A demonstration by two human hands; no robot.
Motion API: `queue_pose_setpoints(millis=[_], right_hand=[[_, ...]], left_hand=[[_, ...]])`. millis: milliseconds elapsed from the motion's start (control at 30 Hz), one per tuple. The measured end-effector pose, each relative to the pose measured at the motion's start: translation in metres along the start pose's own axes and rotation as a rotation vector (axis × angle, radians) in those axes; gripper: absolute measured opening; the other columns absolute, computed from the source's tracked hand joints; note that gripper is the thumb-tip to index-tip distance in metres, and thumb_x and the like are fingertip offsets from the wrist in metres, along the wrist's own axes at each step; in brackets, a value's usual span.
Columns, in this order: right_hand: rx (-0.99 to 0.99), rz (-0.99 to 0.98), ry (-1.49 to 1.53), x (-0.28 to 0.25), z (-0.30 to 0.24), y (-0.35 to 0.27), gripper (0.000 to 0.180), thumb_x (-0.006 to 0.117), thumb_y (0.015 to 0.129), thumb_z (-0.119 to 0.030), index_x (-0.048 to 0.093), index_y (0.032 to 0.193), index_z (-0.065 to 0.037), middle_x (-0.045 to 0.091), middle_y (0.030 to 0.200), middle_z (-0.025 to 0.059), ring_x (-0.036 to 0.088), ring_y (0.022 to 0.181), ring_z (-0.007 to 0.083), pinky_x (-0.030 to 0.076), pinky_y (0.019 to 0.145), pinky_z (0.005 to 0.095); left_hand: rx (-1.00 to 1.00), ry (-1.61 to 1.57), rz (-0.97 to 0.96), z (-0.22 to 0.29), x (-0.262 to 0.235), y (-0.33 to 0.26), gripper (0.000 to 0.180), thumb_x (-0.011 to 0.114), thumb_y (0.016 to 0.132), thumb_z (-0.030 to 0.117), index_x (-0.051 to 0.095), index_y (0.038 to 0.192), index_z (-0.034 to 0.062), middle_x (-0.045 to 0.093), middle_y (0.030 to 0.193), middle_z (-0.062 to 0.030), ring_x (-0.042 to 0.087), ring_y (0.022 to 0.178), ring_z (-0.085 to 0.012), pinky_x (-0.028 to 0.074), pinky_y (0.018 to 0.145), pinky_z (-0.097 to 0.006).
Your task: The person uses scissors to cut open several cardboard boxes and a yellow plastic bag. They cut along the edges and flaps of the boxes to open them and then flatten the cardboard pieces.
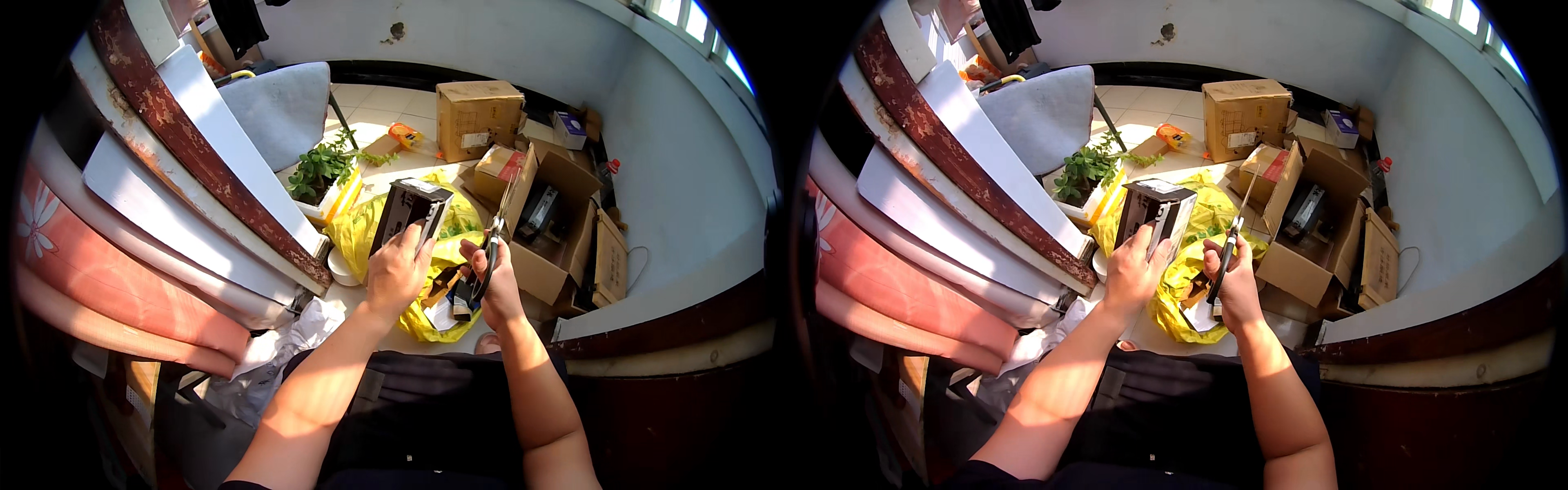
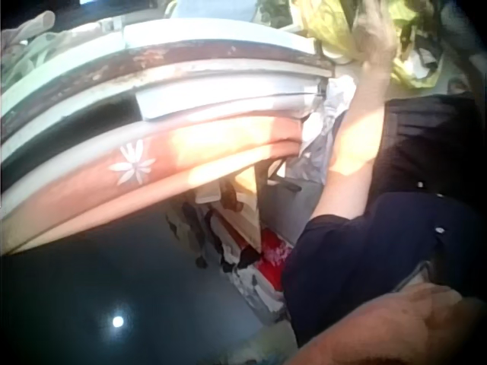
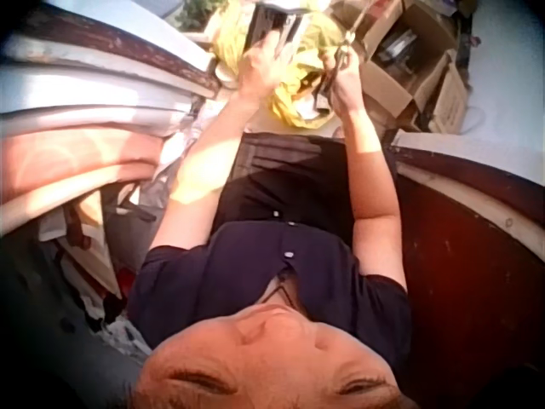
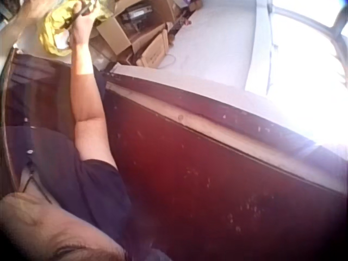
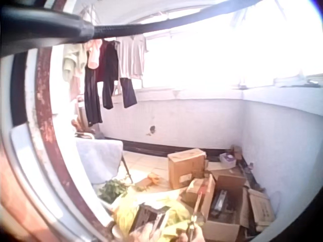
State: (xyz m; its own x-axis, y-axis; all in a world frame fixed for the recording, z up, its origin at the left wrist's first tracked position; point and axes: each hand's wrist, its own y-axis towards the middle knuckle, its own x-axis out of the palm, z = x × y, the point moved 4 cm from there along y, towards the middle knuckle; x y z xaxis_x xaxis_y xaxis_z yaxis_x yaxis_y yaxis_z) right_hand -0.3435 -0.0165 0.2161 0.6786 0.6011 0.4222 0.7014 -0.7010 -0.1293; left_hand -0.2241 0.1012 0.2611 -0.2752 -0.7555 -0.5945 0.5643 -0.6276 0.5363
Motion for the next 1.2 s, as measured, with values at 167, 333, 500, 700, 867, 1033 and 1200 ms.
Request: queue_pose_setpoints(millis=[167,333,500,700,867,1033,1200], right_hand=[[-0.01,0.103,-0.065,0.007,-0.004,0.0,0.067,0.073,0.08,-0.014,0.031,0.13,0.001,0.06,0.098,0.0085,0.059,0.085,0.0135,0.049,0.074,0.0267],[-0.051,0.15,-0.054,-0.007,0.001,0.006,0.058,0.067,0.08,-0.006,0.034,0.127,0.004,0.061,0.09,0.0076,0.06,0.077,0.0126,0.049,0.066,0.0245],[-0.005,0.193,-0.089,-0.018,-0.005,0.012,0.056,0.066,0.076,-0.004,0.036,0.123,0.004,0.061,0.085,0.0073,0.06,0.071,0.0115,0.048,0.061,0.0228],[-0.007,0.185,-0.162,-0.012,-0.001,0.01,0.045,0.066,0.075,-0.005,0.045,0.115,0.0,0.057,0.088,0.0033,0.055,0.075,0.0106,0.045,0.068,0.0233],[-0.02,0.134,-0.29,-0.023,0.004,0.018,0.051,0.067,0.074,-0.005,0.045,0.12,-0.002,0.058,0.086,0.004,0.056,0.079,0.0119,0.045,0.073,0.024],[0.029,0.074,-0.116,-0.028,0.002,0.021,0.047,0.067,0.072,-0.006,0.048,0.114,-0.001,0.058,0.086,0.0046,0.058,0.078,0.0136,0.046,0.076,0.0254],[0.116,0.029,-0.075,-0.038,0.009,0.027,0.036,0.065,0.072,-0.004,0.052,0.106,-0.004,0.058,0.088,0.0032,0.058,0.08,0.0131,0.047,0.074,0.0254]], left_hand=[[0.301,0.222,-0.248,0.033,0.032,-0.025,0.027,0.054,0.078,0.005,0.057,0.105,-0.0002,0.062,0.097,-0.0111,0.059,0.087,-0.0249,0.054,0.063,-0.034],[0.348,0.125,-0.267,0.034,0.036,-0.02,0.027,0.059,0.081,0.012,0.058,0.104,-0.0012,0.062,0.101,-0.0123,0.058,0.088,-0.0274,0.053,0.07,-0.036],[0.471,0.21,-0.223,0.023,0.02,-0.004,0.041,0.067,0.079,0.018,0.059,0.118,0.0078,0.062,0.11,-0.0076,0.053,0.096,-0.0231,0.045,0.084,-0.037],[0.32,0.376,-0.101,-0.002,0.023,-0.002,0.048,0.059,0.078,0.011,0.043,0.123,0.008,0.042,0.12,-0.0142,0.049,0.108,-0.0315,0.044,0.086,-0.041],[-0.203,0.313,-0.385,-0.032,0.019,-0.001,0.032,0.053,0.09,0.017,0.048,0.117,0.001,0.064,0.081,-0.0241,0.062,0.076,-0.0427,0.048,0.066,-0.05],[-0.165,0.096,-0.313,-0.054,0.009,0.005,0.031,0.056,0.09,0.022,0.05,0.112,0.0004,0.063,0.081,-0.0241,0.062,0.081,-0.0414,0.048,0.07,-0.047],[-0.244,-0.008,-0.351,-0.053,0.009,0.003,0.037,0.059,0.088,0.023,0.05,0.117,0.0023,0.062,0.103,-0.0254,0.06,0.099,-0.0392,0.048,0.081,-0.043]])
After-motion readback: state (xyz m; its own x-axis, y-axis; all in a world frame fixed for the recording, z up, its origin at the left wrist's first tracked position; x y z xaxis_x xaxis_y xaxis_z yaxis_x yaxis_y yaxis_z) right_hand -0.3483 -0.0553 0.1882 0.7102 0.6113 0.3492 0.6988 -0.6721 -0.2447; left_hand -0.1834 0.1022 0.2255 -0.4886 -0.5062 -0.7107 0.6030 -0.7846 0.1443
